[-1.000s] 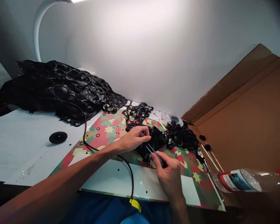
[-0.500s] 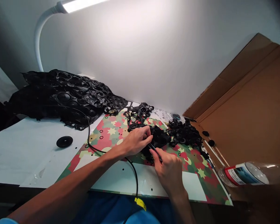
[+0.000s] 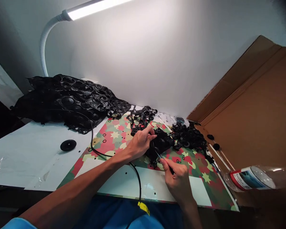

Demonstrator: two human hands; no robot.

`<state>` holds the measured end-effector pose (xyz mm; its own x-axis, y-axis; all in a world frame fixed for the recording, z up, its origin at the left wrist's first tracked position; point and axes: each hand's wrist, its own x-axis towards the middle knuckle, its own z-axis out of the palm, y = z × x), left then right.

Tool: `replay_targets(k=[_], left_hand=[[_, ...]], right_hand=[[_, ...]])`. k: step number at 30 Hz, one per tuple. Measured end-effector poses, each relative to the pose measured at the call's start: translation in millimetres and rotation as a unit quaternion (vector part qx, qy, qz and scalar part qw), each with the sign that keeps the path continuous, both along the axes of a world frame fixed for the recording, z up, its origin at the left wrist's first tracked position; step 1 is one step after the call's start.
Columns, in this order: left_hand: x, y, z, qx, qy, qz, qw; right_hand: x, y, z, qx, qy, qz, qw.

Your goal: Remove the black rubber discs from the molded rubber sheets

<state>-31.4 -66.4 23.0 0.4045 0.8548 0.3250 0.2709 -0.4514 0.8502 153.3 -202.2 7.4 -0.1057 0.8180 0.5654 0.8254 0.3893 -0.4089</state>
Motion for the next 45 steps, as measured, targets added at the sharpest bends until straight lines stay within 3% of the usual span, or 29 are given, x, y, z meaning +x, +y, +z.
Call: replay_targets(k=[8,16,20,23,30,35,40,45], left_hand=[[7.5,-4.2,-0.4,-0.024,-0.031,-0.024,0.999],[6.4,1.1,0.1,0.019,-0.055,0.029,0.998],[6.2,-0.8,0.0,-0.043,-0.083,-0.035,0.995],[8.9,-4.2,-0.6,-0.046,-0.082,-0.054,0.994],[6.0,-5.3,2.7,-0.056,-0.113,-0.06,0.99],[3.8,-1.2,4.7,-0.015,-0.097,-0.006,0.995],[5.0,2.5,3.7,0.004,-0.101,0.054,0.993],[4.8,3.9,4.4,-0.041,-0.12,0.076,0.989]], right_hand=[[6.1,-14.9,-13.9,0.135,0.01,0.015,0.991],[10.5,-24.6,-10.1,0.09,-0.015,0.032,0.995],[12.9,-20.0,-10.8,0.15,0.022,0.024,0.988],[13.5,-11.4,-8.7,0.16,0.04,-0.014,0.986],[18.7,15.6,10.0,0.084,0.039,-0.11,0.99],[26.7,10.4,14.8,-0.051,0.192,-0.103,0.975],[25.2,-17.3,4.8,-0.142,0.262,-0.085,0.951],[33.7,-39.6,-12.9,-0.138,0.227,-0.139,0.954]])
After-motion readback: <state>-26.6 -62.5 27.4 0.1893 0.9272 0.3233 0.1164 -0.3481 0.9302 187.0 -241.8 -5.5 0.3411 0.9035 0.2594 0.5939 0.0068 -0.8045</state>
